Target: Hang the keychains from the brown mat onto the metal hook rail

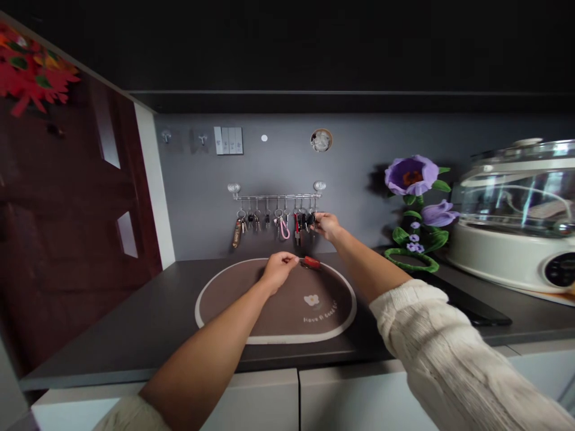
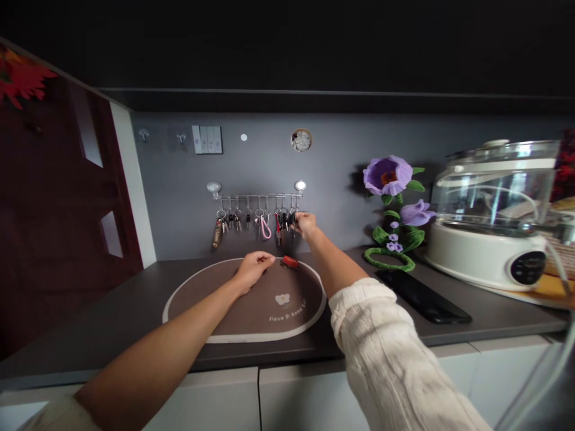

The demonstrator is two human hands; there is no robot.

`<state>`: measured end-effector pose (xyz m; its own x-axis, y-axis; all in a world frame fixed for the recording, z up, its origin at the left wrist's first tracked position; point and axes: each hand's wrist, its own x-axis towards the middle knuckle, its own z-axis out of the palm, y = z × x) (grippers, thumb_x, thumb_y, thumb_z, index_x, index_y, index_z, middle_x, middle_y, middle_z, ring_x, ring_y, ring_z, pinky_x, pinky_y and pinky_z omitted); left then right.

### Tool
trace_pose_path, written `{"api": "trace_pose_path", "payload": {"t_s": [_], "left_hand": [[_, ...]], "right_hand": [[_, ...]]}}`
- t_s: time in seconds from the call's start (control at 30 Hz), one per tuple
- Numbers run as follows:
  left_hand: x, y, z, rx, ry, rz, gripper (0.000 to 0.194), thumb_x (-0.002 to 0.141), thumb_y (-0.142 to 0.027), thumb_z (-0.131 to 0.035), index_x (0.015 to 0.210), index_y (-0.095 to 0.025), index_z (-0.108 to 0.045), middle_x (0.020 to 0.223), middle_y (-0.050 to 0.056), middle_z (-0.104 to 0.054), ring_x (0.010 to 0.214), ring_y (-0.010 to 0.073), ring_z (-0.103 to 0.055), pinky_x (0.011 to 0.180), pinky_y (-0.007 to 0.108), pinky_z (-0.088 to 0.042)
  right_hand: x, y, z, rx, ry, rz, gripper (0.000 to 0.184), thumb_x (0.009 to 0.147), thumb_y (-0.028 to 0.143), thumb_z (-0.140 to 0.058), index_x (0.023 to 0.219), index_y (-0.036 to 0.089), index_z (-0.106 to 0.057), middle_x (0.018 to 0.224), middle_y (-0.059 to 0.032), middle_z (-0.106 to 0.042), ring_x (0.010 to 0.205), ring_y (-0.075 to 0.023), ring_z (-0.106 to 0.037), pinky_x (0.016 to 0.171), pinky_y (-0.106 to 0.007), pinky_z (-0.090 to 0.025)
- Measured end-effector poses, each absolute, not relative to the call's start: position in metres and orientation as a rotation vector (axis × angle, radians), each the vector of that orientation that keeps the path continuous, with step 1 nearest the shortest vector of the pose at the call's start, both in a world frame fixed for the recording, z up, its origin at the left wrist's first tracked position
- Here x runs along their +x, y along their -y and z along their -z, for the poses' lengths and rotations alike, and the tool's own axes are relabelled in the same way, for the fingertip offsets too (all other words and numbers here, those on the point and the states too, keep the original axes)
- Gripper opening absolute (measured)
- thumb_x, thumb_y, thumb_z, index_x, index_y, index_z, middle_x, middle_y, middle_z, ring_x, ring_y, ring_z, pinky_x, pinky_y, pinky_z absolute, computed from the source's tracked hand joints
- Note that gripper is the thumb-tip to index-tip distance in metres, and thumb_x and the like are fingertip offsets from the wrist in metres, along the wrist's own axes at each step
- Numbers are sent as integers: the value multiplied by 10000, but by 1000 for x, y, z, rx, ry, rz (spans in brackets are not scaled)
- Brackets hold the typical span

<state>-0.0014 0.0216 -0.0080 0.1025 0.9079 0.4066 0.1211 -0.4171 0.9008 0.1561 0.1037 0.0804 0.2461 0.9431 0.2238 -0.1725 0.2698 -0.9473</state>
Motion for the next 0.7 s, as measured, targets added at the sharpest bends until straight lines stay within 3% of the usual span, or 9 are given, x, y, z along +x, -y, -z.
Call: {"api": "trace_pose_path", "payload": {"t_s": [0.27, 0.7], "left_hand": [[-2, -21, 8, 1661, -1030, -1397, 195, 635, -309, -592, 689, -125, -627, 548, -3, -541, 509, 79, -418, 508, 209, -323], [-4, -26, 9, 1648, -1019, -1420, 207, 619, -316, -605, 696, -125, -628, 551, -2, -541, 500, 77, -416, 504, 211, -323]], "right_hand": [[157, -105, -74, -969, 1031, -941, 144, 718, 67, -441, 632, 154, -517, 505, 39, -500, 434, -36, -440, 490, -158, -402], [165, -70, -52, -1037, 943, -930, 159, 717, 62, -478, 595, 156, -517, 554, 8, -526, 481, -51, -464, 499, -161, -411]]}}
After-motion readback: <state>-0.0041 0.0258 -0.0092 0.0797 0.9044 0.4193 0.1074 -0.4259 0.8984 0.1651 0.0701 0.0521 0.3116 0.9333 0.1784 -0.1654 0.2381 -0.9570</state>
